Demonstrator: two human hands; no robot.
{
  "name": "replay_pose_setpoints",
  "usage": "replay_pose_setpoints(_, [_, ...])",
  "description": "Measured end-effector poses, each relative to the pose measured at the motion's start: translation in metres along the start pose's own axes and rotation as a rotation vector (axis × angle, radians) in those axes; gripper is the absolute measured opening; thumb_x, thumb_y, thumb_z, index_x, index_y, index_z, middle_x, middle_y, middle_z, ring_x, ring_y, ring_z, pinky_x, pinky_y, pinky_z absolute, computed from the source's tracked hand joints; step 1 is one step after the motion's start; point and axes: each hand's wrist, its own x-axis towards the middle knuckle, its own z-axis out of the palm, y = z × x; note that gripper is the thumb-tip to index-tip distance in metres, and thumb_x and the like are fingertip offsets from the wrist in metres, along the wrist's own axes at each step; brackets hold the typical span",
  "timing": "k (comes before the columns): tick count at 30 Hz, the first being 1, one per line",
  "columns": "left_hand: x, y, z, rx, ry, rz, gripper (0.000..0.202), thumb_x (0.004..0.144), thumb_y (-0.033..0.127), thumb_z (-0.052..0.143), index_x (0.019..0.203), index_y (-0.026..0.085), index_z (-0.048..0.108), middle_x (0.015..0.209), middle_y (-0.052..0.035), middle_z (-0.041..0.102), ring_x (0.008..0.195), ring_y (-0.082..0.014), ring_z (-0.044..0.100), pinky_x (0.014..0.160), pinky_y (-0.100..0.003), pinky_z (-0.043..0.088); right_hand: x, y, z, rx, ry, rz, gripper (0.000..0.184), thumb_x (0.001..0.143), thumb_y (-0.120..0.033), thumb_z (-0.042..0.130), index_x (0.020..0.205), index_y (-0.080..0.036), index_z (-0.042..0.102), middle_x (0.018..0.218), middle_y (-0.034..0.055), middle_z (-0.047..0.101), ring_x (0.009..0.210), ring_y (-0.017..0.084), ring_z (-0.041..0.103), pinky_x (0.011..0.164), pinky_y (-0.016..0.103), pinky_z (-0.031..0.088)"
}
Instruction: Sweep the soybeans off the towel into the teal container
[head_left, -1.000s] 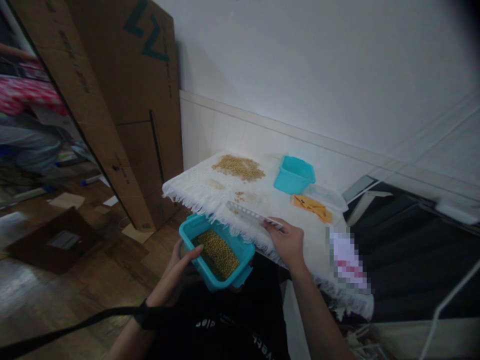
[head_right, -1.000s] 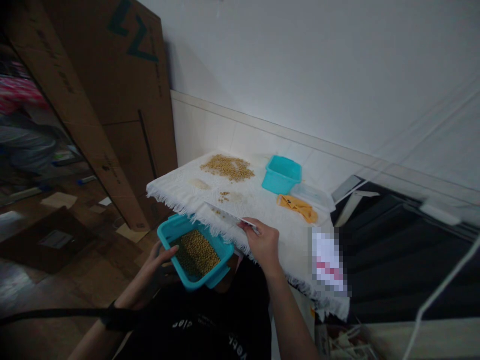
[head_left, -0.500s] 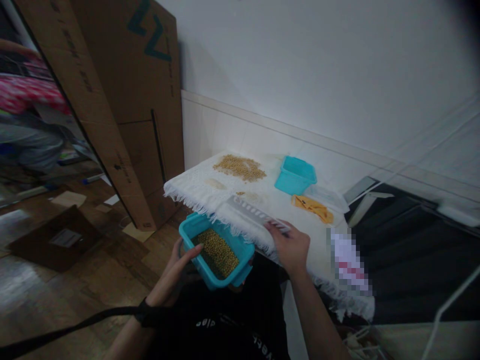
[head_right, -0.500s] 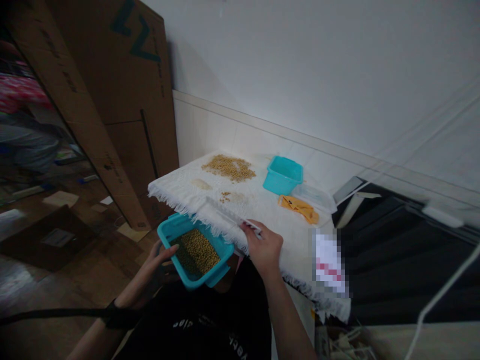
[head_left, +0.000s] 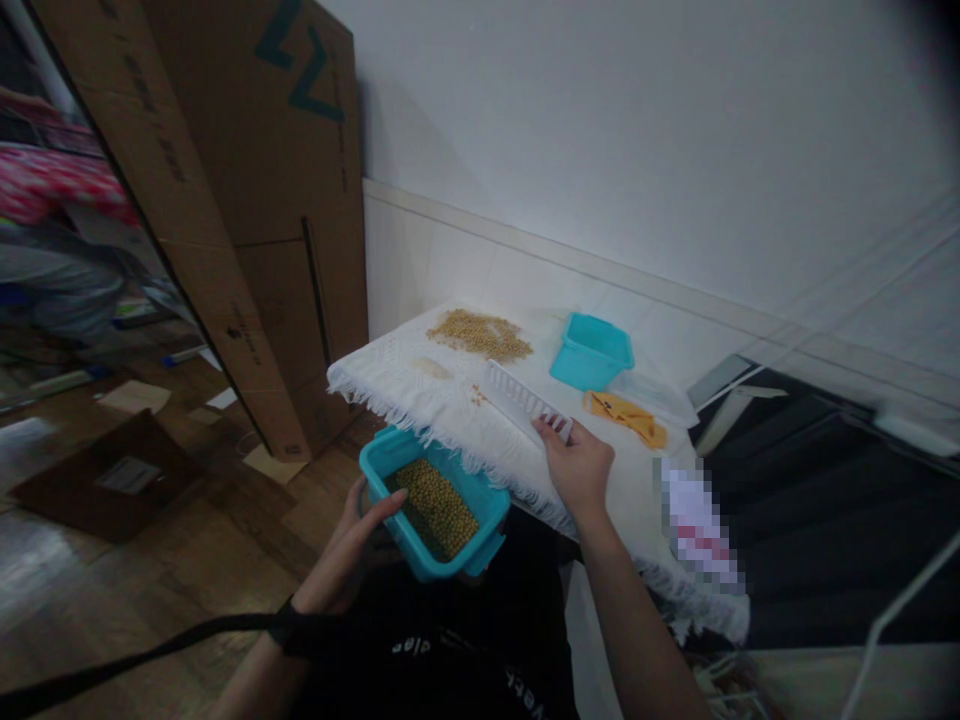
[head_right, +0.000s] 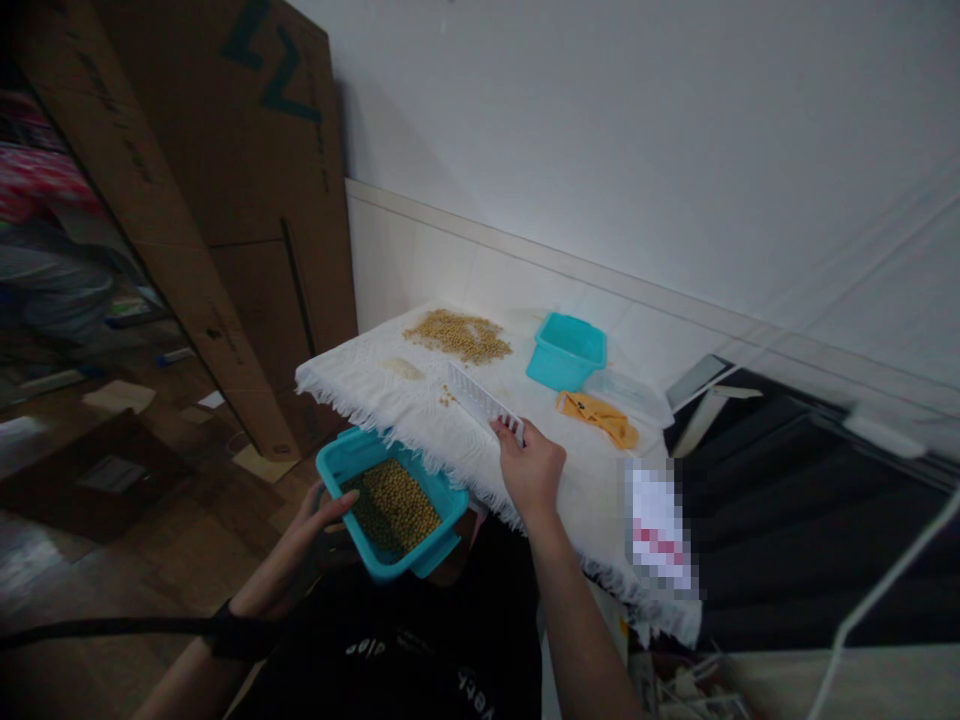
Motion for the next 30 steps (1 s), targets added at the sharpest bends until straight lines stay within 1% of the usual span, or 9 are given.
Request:
replay_pose_setpoints(3, [-0.003,0.001,0.001,0.001,-0.032,0.022,0.091,0.086,0.051,0.086,0.160,0.037,0.034,0.152,-0.0167,0.065,0.107,-0.0356,0.080,0.085,-0.049,0.067,0.000,0.001,-0.002,-0.020,0.008,-0.011,0.047,0.089,-0.062,0.066,0.085,-0.018,0.083,0.073,0.0075,0.080,0.067,0.025,0.071,0.064,0.032,0.048])
replay_pose_setpoints(6, [-0.007,0.002,0.003,0.010,-0.023,0.036,0.089,0.087,0.051,0.085,0.160,0.037,0.035,0.152,-0.0161,0.065,0.110,-0.0354,0.080,0.085,-0.049,0.067,-0.001,0.002,-0.005,-0.025,0.011,-0.019,0.047,0.089,-0.062,0.067,0.084,-0.018,0.083,0.070,0.0065,0.079,0.064,0.024,0.070,0.062,0.031,0.047])
replay_pose_setpoints(12, [-0.006,0.003,0.004,-0.012,-0.001,0.029,0.099,0.080,0.048,0.091,0.161,0.035,0.037,0.144,-0.0180,0.070,0.106,-0.0366,0.081,0.085,-0.052,0.067,-0.005,0.000,-0.006,0.013,0.003,-0.015,0.048,0.088,-0.064,0.070,0.082,-0.018,0.084,0.068,0.0059,0.079,0.062,0.024,0.070,0.059,0.031,0.048])
replay_pose_setpoints(17, [0.003,-0.001,0.000,-0.018,0.050,-0.018,0.113,0.077,0.048,0.095,0.168,0.038,0.027,0.144,-0.0192,0.069,0.099,-0.0359,0.082,0.084,-0.054,0.067,-0.005,-0.002,-0.003,0.025,0.010,-0.005,0.046,0.088,-0.063,0.070,0.082,-0.019,0.084,0.070,0.0057,0.080,0.063,0.023,0.071,0.060,0.030,0.048])
replay_pose_setpoints(19, [0.005,-0.002,-0.001,-0.008,0.052,-0.022,0.113,0.078,0.049,0.094,0.168,0.039,0.027,0.142,-0.0187,0.071,0.097,-0.0349,0.082,0.082,-0.052,0.067,-0.006,-0.001,-0.004,0.042,0.011,-0.004,0.044,0.088,-0.061,0.071,0.084,-0.019,0.085,0.072,0.0057,0.081,0.066,0.023,0.072,0.061,0.030,0.049])
replay_pose_setpoints(21, [0.006,-0.003,-0.002,-0.002,0.042,-0.010,0.109,0.078,0.051,0.093,0.166,0.038,0.029,0.142,-0.0185,0.071,0.099,-0.0350,0.082,0.082,-0.051,0.067,-0.009,0.001,-0.006,0.058,0.009,-0.001,0.045,0.088,-0.061,0.071,0.084,-0.019,0.085,0.073,0.0056,0.081,0.066,0.023,0.072,0.061,0.030,0.049])
replay_pose_setpoints(24, [0.004,-0.003,-0.002,-0.017,0.025,0.011,0.106,0.079,0.053,0.093,0.165,0.037,0.034,0.143,-0.0188,0.070,0.105,-0.0365,0.081,0.084,-0.053,0.068,-0.014,0.002,-0.009,0.062,0.013,0.011,0.049,0.087,-0.065,0.071,0.084,-0.018,0.085,0.069,0.0053,0.080,0.061,0.023,0.070,0.058,0.030,0.049])
replay_pose_setpoints(27, [0.004,-0.003,-0.002,-0.030,0.039,0.002,0.110,0.078,0.051,0.094,0.167,0.038,0.031,0.141,-0.0193,0.072,0.102,-0.0371,0.082,0.084,-0.054,0.068,-0.015,0.001,-0.009,0.063,0.015,0.016,0.051,0.086,-0.067,0.072,0.083,-0.018,0.085,0.068,0.0057,0.079,0.060,0.023,0.070,0.058,0.030,0.049])
replay_pose_setpoints(30, [0.004,-0.003,-0.002,-0.027,0.046,-0.001,0.113,0.077,0.050,0.095,0.168,0.037,0.029,0.139,-0.0196,0.073,0.099,-0.0369,0.083,0.083,-0.053,0.068,-0.010,-0.002,-0.006,0.061,-0.002,0.014,0.048,0.086,-0.065,0.072,0.081,-0.019,0.084,0.068,0.0052,0.079,0.063,0.024,0.071,0.059,0.031,0.050])
